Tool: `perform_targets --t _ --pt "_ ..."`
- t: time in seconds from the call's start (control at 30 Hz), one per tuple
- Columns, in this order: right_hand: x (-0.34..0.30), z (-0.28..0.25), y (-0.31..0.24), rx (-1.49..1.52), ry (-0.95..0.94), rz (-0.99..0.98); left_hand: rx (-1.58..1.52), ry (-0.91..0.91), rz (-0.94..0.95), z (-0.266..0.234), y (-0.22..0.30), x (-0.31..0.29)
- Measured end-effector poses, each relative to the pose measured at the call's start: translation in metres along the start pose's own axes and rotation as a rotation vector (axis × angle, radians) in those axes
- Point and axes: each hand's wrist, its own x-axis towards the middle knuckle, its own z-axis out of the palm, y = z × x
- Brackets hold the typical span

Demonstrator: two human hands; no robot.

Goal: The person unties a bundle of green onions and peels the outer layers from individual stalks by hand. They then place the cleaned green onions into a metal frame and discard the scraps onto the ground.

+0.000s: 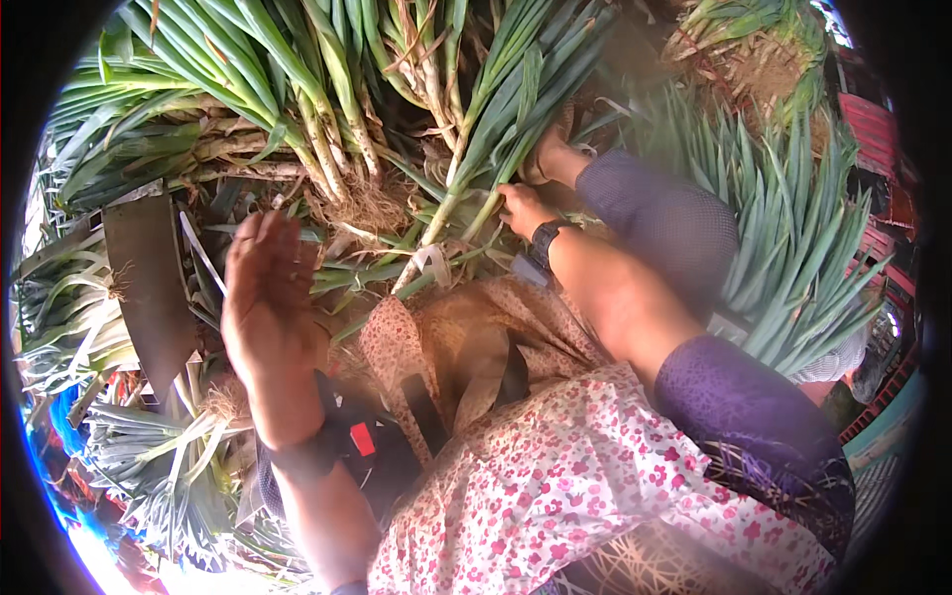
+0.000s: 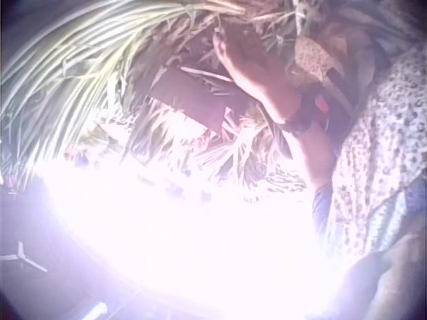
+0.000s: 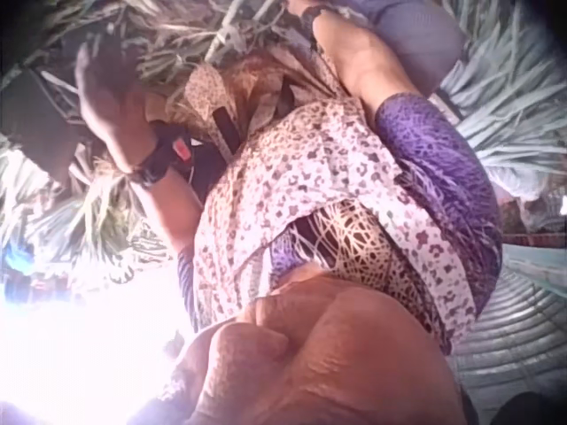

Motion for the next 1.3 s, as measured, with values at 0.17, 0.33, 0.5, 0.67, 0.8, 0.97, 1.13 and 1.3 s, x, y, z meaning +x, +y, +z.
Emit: perform_targets --t 0.17,0.33,0.5,0.67,0.8,0.97,1.13,1.3 --pt "0.023 -0.013 0.027 0.155 -0.127 -0.027 -0.035 -0.048 -0.109 0.005 -0.018 0.020" --pt "0.008 -0.051 -0.014 1.286 0.224 0.329 -0.026 -0.138 -0.157 0.032 -0.028 0.023" --pt "-0.052 -0.143 -0.109 1.373 0.142 0.001 0.095 -0.198 -0.116 0.046 -0.030 0.005" --pt "-0.102 -0.234 -0.199 0.642 0.170 -0.443 0.466 -0.514 0.069 0.074 -0.036 -0.029" --pt "-0.132 -0.231 -0.235 0.924 0.022 -0.640 0.291 -0.408 0.083 0.059 -0.023 -0.030" --pt "-0.147 -0.223 -0.254 1.287 -0.044 -0.487 -0.155 -0.665 -0.006 0.046 -0.017 -0.036" --pt "-0.149 -0.203 -0.273 1.368 -0.011 -0.480 0.020 -0.617 0.033 0.041 -0.016 -0.051" --pt "-0.165 -0.197 -0.277 1.407 0.284 -0.565 0.063 -0.571 0.027 0.040 -0.005 -0.054"
